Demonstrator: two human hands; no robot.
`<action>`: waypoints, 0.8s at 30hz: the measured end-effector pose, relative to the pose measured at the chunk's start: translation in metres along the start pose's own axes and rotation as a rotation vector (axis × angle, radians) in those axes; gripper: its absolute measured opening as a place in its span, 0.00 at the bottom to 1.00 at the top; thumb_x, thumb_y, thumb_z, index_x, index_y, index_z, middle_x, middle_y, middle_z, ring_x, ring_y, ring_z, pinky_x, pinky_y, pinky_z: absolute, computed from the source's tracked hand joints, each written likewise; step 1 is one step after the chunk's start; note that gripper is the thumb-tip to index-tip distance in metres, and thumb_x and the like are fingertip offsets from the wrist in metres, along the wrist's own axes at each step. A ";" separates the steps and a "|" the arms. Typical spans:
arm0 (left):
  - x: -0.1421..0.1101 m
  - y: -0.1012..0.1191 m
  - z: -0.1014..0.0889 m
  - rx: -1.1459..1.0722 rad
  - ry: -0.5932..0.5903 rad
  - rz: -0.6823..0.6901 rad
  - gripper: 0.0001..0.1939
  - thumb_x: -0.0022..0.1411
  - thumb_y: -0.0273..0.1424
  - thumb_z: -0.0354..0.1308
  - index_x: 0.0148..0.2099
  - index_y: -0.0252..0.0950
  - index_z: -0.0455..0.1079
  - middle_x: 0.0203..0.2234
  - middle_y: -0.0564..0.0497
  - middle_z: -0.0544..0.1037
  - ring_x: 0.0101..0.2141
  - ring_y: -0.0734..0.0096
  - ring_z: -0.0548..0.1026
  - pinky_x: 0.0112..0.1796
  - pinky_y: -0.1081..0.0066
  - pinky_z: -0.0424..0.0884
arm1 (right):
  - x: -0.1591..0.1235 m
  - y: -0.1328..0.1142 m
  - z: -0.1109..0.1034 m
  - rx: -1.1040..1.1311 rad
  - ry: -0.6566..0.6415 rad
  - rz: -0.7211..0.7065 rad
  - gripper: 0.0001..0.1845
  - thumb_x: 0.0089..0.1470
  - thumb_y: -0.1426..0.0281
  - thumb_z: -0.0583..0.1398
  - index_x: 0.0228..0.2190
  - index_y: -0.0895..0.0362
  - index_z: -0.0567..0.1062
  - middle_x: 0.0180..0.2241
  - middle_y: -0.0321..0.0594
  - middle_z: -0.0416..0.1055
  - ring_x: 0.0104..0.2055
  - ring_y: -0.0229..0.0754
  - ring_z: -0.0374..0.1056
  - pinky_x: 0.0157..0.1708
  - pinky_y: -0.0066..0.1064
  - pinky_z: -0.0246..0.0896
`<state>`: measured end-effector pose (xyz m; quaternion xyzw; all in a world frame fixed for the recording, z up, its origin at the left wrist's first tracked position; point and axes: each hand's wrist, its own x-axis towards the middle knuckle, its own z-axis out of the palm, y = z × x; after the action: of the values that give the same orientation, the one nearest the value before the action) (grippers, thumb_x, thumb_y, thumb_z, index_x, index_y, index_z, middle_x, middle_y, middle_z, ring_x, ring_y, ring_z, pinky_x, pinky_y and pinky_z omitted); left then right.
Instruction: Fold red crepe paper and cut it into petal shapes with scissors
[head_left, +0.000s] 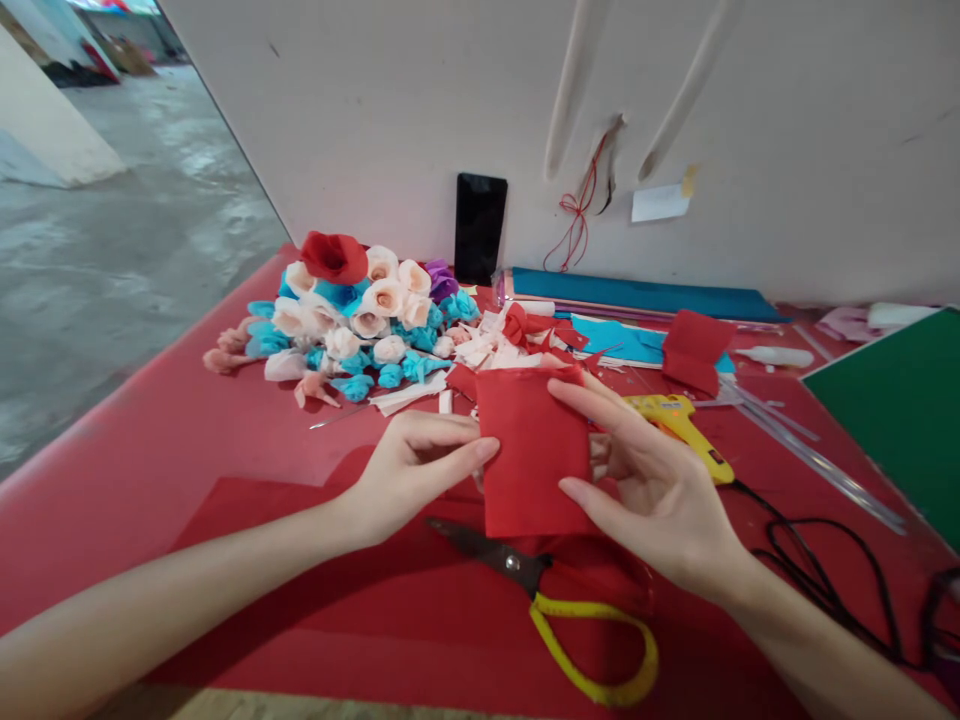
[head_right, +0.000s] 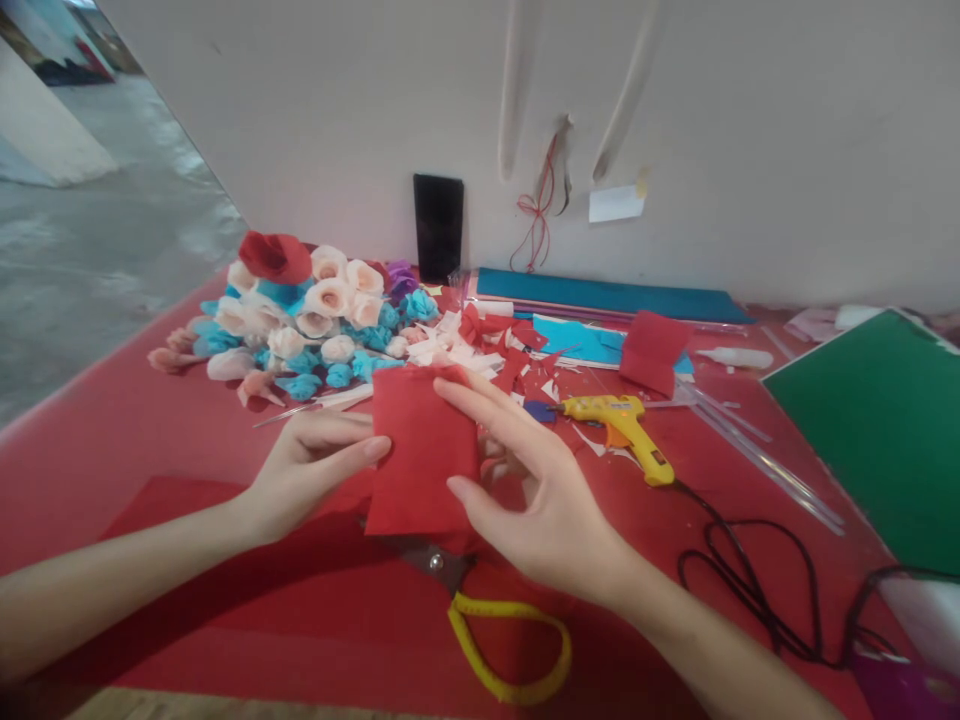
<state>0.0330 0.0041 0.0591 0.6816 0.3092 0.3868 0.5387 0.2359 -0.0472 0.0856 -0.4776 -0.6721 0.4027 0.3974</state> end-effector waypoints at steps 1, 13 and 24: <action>0.000 0.000 0.000 -0.012 0.000 -0.004 0.17 0.59 0.30 0.55 0.18 0.32 0.67 0.16 0.53 0.72 0.19 0.79 0.66 0.22 0.78 0.63 | 0.000 0.000 0.001 0.018 -0.005 -0.007 0.32 0.51 0.78 0.58 0.54 0.37 0.62 0.63 0.33 0.48 0.36 0.36 0.69 0.32 0.30 0.69; 0.001 -0.003 0.003 -0.253 -0.024 -0.238 0.11 0.54 0.37 0.60 0.37 0.34 0.71 0.30 0.49 0.78 0.30 0.70 0.76 0.32 0.74 0.73 | -0.003 0.003 0.010 0.103 -0.166 -0.022 0.41 0.47 0.84 0.56 0.55 0.33 0.57 0.63 0.26 0.48 0.50 0.41 0.65 0.39 0.27 0.67; 0.000 0.003 0.002 -0.136 0.126 -0.205 0.09 0.54 0.35 0.60 0.31 0.33 0.69 0.23 0.53 0.75 0.23 0.75 0.73 0.24 0.79 0.70 | 0.002 -0.001 0.006 -0.104 -0.099 -0.010 0.11 0.56 0.70 0.54 0.40 0.47 0.74 0.45 0.36 0.70 0.45 0.39 0.66 0.34 0.22 0.66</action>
<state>0.0353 0.0026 0.0618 0.5827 0.3835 0.3920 0.5998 0.2301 -0.0465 0.0844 -0.4738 -0.7132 0.3884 0.3406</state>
